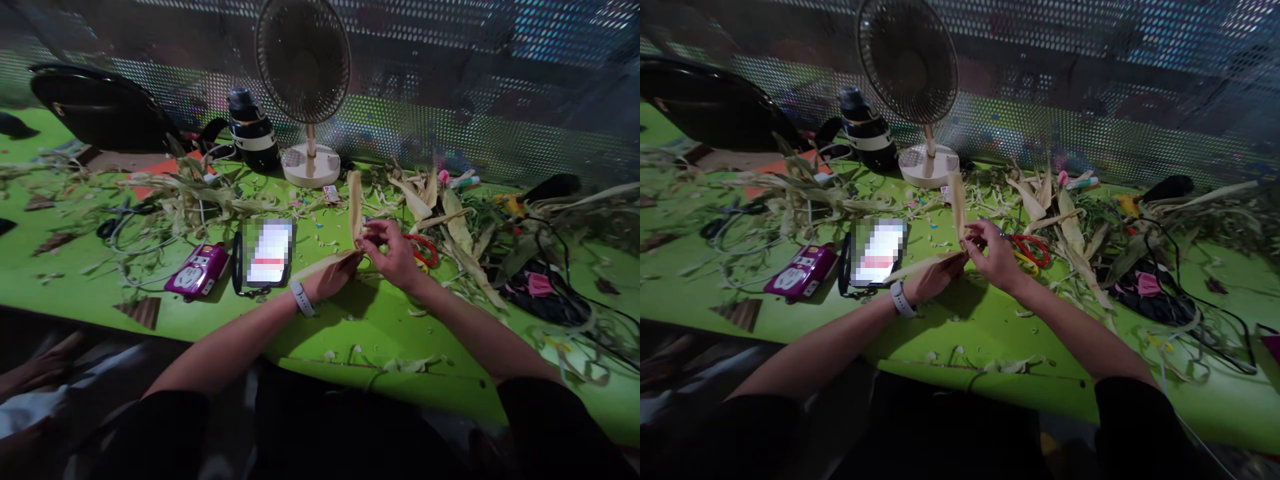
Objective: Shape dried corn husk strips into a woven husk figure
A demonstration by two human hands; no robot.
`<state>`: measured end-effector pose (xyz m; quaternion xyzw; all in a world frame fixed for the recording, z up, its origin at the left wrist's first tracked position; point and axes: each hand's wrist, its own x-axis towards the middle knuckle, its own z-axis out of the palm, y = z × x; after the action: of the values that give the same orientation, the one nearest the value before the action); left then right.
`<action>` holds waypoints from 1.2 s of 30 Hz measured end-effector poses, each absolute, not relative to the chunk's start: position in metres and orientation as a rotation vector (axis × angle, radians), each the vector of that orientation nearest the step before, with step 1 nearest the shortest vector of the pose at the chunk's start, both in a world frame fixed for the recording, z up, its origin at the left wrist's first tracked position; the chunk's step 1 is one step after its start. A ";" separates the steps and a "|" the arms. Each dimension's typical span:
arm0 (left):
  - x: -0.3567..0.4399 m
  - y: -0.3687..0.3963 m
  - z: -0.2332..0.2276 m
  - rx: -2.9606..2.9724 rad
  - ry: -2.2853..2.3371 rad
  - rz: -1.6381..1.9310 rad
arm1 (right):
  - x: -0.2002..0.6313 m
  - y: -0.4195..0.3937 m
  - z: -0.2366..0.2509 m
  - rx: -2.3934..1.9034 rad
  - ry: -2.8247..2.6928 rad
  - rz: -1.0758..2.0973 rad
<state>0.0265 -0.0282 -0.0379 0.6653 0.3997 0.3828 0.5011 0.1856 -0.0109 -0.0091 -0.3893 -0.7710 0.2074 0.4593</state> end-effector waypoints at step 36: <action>0.031 -0.032 -0.025 1.064 0.701 1.177 | 0.178 -0.017 -0.018 -0.921 -1.639 0.644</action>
<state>0.0313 -0.0320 -0.0251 0.4680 0.3083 0.5173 0.6468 0.1785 -0.0173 -0.0184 -0.3884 -0.6911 0.2715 0.5458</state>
